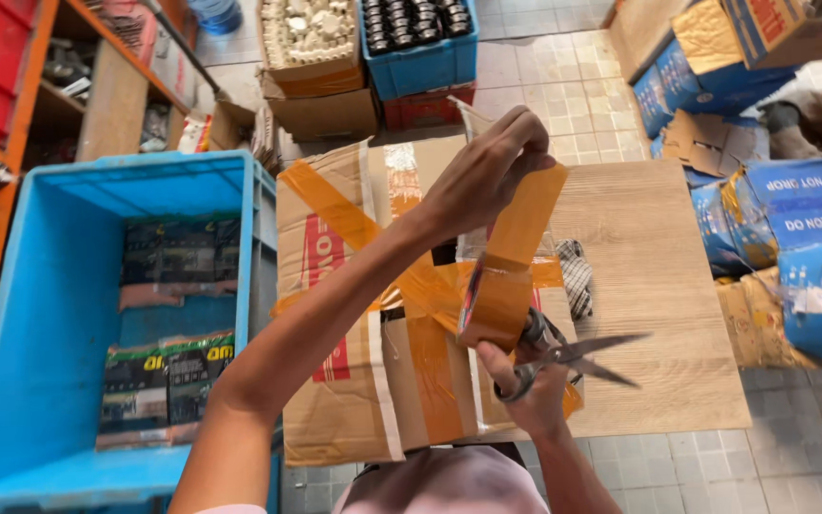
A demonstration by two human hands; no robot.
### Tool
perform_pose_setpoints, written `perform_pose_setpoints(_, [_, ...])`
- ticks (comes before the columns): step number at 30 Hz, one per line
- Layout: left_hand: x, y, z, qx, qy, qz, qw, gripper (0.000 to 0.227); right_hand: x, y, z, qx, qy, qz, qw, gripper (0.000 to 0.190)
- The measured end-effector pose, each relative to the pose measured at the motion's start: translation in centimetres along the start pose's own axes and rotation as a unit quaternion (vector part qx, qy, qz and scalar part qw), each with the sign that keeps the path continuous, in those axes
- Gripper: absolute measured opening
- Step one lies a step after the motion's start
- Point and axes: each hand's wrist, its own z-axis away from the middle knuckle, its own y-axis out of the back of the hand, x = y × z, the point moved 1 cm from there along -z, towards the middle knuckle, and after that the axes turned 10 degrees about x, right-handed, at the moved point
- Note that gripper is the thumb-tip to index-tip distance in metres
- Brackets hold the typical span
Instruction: The person seals a large cardboard box by applying brown packing tape across the flaps and using scissors to cut the tape to length.
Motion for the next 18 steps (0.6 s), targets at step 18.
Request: perform_pose_setpoints(18, [-14.9, -0.9, -1.4, -0.269, 0.31, -0.072, 0.909, 0.011, 0.7, -1.9, -10.5, -0.036, -0.124, -0.082, 0.988, 0.039])
